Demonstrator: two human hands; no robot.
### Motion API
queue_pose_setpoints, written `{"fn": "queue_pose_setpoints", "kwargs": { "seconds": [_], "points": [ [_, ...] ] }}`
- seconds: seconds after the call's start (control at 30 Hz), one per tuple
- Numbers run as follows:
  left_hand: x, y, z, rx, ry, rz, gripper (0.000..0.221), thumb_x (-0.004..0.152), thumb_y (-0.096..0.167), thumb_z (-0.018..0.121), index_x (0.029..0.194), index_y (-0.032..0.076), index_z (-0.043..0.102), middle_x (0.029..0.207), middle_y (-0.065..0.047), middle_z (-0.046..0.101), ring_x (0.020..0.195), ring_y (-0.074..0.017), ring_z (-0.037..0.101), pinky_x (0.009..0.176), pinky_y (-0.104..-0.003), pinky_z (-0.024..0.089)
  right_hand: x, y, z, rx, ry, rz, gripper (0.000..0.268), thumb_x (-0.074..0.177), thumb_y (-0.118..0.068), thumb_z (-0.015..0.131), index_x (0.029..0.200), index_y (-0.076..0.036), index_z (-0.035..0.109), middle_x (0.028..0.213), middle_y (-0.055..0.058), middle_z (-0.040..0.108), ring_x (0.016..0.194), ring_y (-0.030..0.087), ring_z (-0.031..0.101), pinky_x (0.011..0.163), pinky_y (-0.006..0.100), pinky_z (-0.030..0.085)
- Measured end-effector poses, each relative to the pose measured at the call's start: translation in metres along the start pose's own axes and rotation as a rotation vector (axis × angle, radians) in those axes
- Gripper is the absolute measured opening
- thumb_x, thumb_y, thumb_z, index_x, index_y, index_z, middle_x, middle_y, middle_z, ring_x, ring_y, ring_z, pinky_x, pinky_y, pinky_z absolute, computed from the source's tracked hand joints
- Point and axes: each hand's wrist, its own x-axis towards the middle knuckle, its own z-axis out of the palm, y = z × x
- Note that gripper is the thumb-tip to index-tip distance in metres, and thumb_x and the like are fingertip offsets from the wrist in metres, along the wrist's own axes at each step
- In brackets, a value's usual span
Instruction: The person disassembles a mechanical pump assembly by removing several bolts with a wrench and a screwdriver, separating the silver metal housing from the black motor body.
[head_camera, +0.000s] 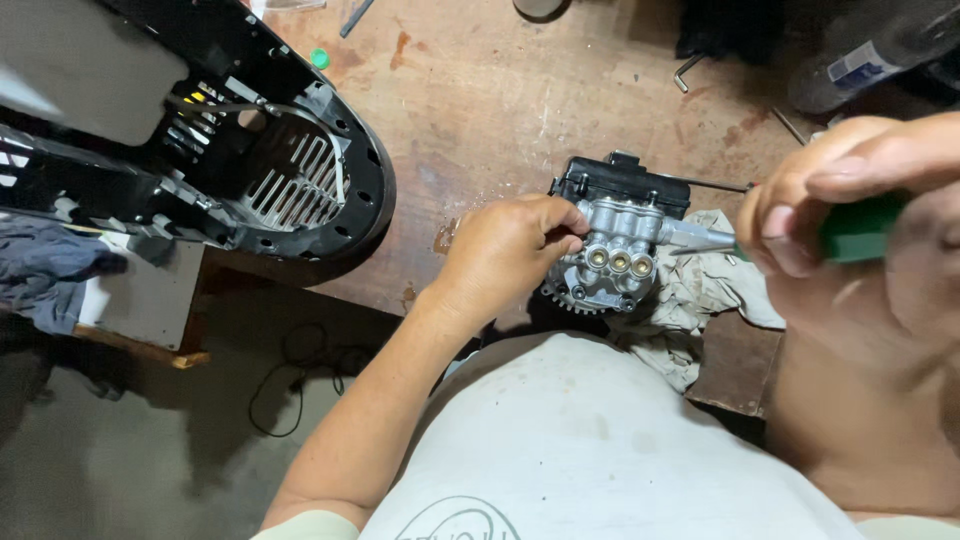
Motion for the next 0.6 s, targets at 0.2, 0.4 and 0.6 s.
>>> {"fn": "queue_pose_setpoints", "kwargs": {
  "seconds": [0.2,0.4,0.6],
  "points": [
    [-0.002,-0.004,0.015,0.091,0.045,0.07,0.012,0.102,0.031,0.084,0.114,0.029,0.086,0.114,0.004,0.089,0.096,-0.0291,0.085,0.07,-0.054,0.06,0.034,0.013,0.068,0.109,0.103,0.04,0.056,0.119,-0.055,0.077,0.116,0.0,0.071,0.089,0.021,0.069,0.06,0.019,0.06,0.053,0.026,0.043],
    [0.003,-0.004,0.013,0.068,0.017,0.101,0.012,0.102,0.028,0.081,0.111,0.028,0.088,0.107,-0.001,0.089,0.094,-0.0342,0.084,0.072,-0.056,0.058,0.037,0.048,0.073,0.18,0.1,0.128,0.053,0.119,-0.051,0.076,0.116,0.002,0.073,0.078,0.015,0.062,0.057,0.019,0.061,0.047,0.026,0.038],
    [0.002,-0.007,0.009,0.014,0.024,0.173,0.03,0.094,0.011,0.068,0.112,0.026,0.087,0.107,-0.004,0.086,0.094,-0.0366,0.082,0.072,-0.057,0.058,0.039,0.053,0.086,0.081,0.061,0.043,0.061,0.121,-0.06,0.069,0.12,0.001,0.07,0.082,0.012,0.059,0.057,0.017,0.056,0.053,0.029,0.044]
  ]
}}
